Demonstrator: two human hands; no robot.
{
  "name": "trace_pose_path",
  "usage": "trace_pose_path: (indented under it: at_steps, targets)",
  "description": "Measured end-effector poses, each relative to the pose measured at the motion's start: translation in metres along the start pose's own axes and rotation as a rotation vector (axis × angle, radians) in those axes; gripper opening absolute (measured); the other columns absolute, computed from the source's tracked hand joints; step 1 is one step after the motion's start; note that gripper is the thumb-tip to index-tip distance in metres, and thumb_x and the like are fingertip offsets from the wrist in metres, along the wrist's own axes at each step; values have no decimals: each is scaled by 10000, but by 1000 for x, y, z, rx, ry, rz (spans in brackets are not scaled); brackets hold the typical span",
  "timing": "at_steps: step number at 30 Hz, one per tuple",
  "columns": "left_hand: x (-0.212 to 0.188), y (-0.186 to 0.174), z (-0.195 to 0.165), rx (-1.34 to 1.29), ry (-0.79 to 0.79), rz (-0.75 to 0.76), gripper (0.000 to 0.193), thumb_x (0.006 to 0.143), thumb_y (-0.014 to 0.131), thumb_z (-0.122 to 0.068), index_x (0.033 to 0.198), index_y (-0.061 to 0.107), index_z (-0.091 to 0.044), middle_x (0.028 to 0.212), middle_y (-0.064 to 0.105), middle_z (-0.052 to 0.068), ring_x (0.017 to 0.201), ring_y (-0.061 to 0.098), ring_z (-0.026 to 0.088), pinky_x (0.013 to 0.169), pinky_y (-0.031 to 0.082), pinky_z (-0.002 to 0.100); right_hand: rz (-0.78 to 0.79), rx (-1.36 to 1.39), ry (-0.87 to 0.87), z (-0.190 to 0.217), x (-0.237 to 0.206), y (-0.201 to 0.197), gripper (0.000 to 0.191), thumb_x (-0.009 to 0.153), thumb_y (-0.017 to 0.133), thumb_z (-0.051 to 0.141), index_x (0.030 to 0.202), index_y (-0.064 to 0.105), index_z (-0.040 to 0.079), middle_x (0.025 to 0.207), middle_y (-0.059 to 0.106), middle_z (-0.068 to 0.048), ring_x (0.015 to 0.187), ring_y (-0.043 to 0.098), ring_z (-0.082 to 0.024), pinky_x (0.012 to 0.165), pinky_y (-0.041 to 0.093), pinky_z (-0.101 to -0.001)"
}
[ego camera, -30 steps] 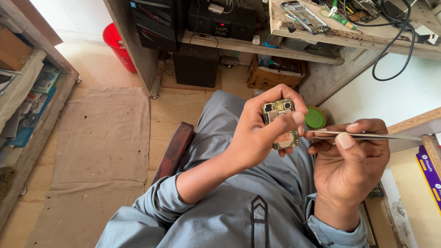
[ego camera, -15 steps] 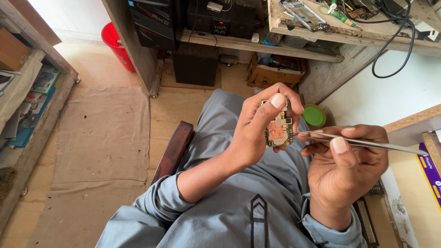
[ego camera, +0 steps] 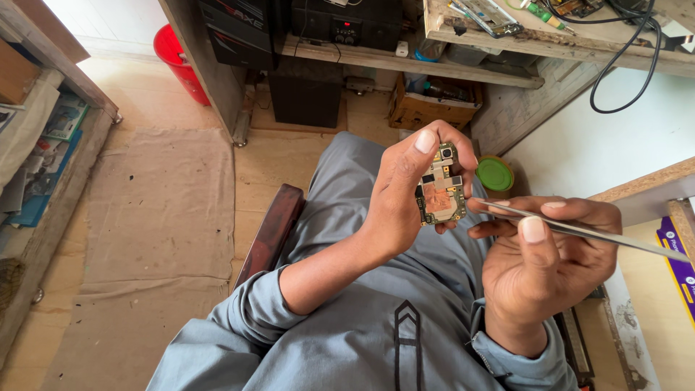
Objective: The person disassembles a small electronic component using a screwdriver and tweezers. They remove screws, separate parts, and manipulate small pieces on the circuit board while seated.
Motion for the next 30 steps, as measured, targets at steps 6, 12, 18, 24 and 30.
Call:
trace_pose_path:
  at_steps: [6,12,18,24,30]
  targets:
    - [-1,-1,3,-26,-1,-10,650,1111,389,-596,1073,606,15,798,618,102,574,561,102,467,437,244,9,-52,-29,2,0,2,230,1038,644,32,1181,468,-7,907,684,-227,755,746,-331,599,580,-355]
    - [-2,2,4,-42,-31,12,764,1083,328,-672,1100,629,30,802,624,102,586,580,105,478,440,253,16,-59,-53,2,-1,2,235,1044,652,41,1192,477,-8,915,683,-226,751,743,-326,609,587,-364]
    - [-2,2,9,-106,-39,21,776,1124,315,-652,1110,644,51,811,642,126,615,593,120,478,437,244,8,-55,-40,0,-1,1,238,1032,650,38,1186,473,-5,898,686,-229,724,740,-324,591,578,-360]
    - [-1,1,13,-135,9,-9,736,1176,312,-564,1103,670,75,866,664,145,762,620,143,651,509,257,18,-68,-53,2,0,1,239,1046,645,43,1199,468,0,915,683,-232,743,746,-324,604,588,-361]
    - [-4,-4,15,-94,37,-89,714,1185,309,-511,1078,675,93,980,689,142,886,589,143,782,526,282,28,-46,-33,-2,-4,2,229,1056,631,29,1202,458,-4,923,687,-243,761,749,-322,606,589,-355]
Point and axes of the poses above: each hand's wrist, its own x-axis towards the middle knuckle, its own y-axis out of the palm, z = x × y, the point moved 6 cm from there along x, towards the middle knuckle
